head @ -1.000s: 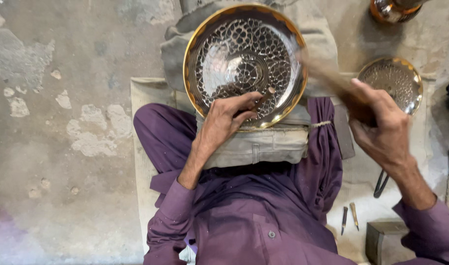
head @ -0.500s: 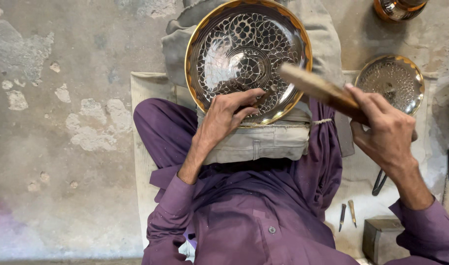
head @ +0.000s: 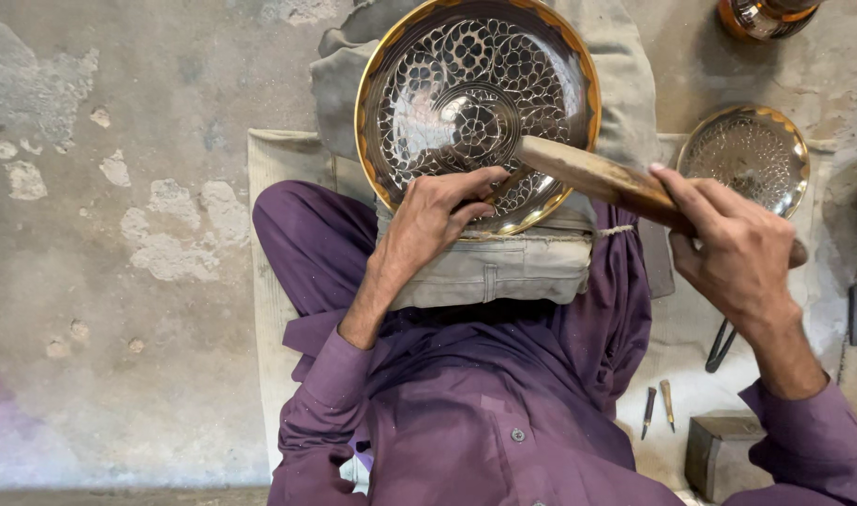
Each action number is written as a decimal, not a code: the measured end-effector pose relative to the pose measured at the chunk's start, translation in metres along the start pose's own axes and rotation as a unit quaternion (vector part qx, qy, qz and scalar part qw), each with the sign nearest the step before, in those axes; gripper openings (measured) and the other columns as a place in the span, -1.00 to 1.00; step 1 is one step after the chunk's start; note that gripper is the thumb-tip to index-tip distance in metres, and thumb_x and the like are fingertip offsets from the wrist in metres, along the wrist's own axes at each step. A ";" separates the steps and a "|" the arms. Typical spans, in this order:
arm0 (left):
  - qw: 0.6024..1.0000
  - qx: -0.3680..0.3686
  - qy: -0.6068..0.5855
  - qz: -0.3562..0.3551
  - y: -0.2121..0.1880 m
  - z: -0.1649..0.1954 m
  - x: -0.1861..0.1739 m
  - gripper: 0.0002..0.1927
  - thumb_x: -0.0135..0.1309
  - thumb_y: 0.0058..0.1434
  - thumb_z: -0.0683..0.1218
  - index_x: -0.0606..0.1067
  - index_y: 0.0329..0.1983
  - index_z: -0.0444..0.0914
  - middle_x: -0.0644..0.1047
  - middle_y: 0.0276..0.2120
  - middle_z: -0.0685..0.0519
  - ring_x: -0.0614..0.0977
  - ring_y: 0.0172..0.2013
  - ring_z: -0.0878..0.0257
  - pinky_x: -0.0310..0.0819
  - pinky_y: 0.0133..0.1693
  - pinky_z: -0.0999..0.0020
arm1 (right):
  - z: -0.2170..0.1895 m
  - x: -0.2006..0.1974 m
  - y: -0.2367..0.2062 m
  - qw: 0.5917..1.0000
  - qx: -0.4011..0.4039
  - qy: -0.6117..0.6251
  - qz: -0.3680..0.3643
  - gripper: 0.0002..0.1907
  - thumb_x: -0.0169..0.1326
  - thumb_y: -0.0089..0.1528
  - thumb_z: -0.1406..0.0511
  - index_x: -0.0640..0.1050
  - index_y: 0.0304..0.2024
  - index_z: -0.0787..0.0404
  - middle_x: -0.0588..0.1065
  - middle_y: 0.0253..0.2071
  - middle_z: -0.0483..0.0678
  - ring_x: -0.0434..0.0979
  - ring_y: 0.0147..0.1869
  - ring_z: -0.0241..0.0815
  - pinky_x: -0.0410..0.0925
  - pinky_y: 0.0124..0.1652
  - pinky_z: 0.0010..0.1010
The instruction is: The person sits cross-legged on the floor with a decorated metal tray resting on a lap cushion. They hold a steel punch against the tray's patterned surface with one hand and repeatedly strike the punch with a wooden mallet held in the other hand, working the embossed design across the tray.
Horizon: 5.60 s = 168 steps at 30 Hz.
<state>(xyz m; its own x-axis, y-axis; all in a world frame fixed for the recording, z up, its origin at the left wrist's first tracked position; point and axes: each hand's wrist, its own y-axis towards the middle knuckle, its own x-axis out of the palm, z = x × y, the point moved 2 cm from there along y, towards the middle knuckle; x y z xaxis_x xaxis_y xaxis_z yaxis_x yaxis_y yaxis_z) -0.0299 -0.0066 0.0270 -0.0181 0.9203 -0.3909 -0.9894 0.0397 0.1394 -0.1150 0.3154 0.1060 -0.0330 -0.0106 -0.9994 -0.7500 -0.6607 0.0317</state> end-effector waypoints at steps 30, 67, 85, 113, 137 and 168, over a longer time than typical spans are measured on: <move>0.999 0.030 -0.021 -0.001 -0.002 -0.003 -0.004 -0.52 0.21 0.22 -0.15 0.51 0.24 -0.11 0.67 -0.05 -0.01 0.76 -0.14 0.18 0.67 -0.07 0.26 | -0.018 -0.006 -0.004 0.997 0.015 0.067 0.031 -0.24 0.21 0.11 0.45 0.45 0.39 0.03 0.59 0.00 0.00 0.63 -0.09 -0.07 0.51 -0.13 -0.25; 0.998 0.042 -0.050 -0.014 0.002 -0.015 -0.008 -0.53 0.22 0.24 -0.17 0.49 0.24 -0.17 0.70 -0.15 -0.01 0.77 -0.17 0.23 0.73 -0.13 0.33 | -0.022 0.011 -0.032 0.983 0.020 0.156 0.094 -0.28 0.29 0.15 0.43 0.46 0.39 0.18 0.54 -0.09 0.09 0.55 -0.05 0.03 0.46 -0.05 -0.18; 0.999 0.029 -0.032 -0.031 0.004 -0.010 -0.009 -0.52 0.21 0.23 -0.15 0.49 0.25 -0.17 0.71 -0.23 0.01 0.77 -0.25 0.23 0.68 -0.15 0.31 | -0.014 0.004 -0.010 0.995 -0.006 0.054 0.079 -0.25 0.28 0.19 0.41 0.40 0.43 -0.01 0.56 0.08 0.04 0.62 0.02 -0.05 0.52 -0.07 -0.26; 0.998 0.049 -0.018 -0.034 0.005 -0.006 -0.012 -0.55 0.19 0.23 -0.17 0.52 0.22 -0.18 0.69 -0.13 -0.03 0.76 -0.18 0.18 0.67 -0.09 0.27 | -0.020 0.009 -0.025 0.984 0.051 0.139 0.102 -0.17 0.20 0.13 0.45 0.41 0.49 0.06 0.55 0.05 0.00 0.58 -0.03 -0.12 0.51 -0.03 -0.31; 0.997 0.068 -0.014 -0.029 0.006 -0.003 -0.014 -0.57 0.18 0.23 -0.19 0.53 0.19 -0.17 0.66 -0.01 -0.01 0.74 -0.06 0.12 0.65 -0.01 0.24 | -0.039 0.020 -0.042 0.991 0.041 0.045 0.119 -0.27 0.31 0.19 0.42 0.45 0.40 -0.01 0.59 0.01 -0.02 0.65 -0.06 -0.05 0.53 -0.12 -0.24; 0.997 0.060 -0.036 -0.017 0.010 -0.019 -0.012 -0.47 0.27 0.20 -0.13 0.47 0.26 -0.17 0.70 -0.17 -0.03 0.76 -0.21 0.24 0.70 -0.15 0.32 | -0.027 0.005 -0.005 0.946 0.011 0.291 0.144 -0.31 0.33 0.31 0.37 0.33 0.43 0.29 0.58 0.04 0.12 0.66 0.04 -0.11 0.53 0.06 -0.35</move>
<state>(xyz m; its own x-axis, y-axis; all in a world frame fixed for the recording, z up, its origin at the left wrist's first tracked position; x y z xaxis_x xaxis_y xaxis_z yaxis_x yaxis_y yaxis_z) -0.0425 -0.0247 0.0162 0.0303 0.9433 -0.3307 -0.9649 0.1140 0.2366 -0.0936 0.2987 0.1000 0.1268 -0.6038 -0.7870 -0.7796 -0.5512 0.2973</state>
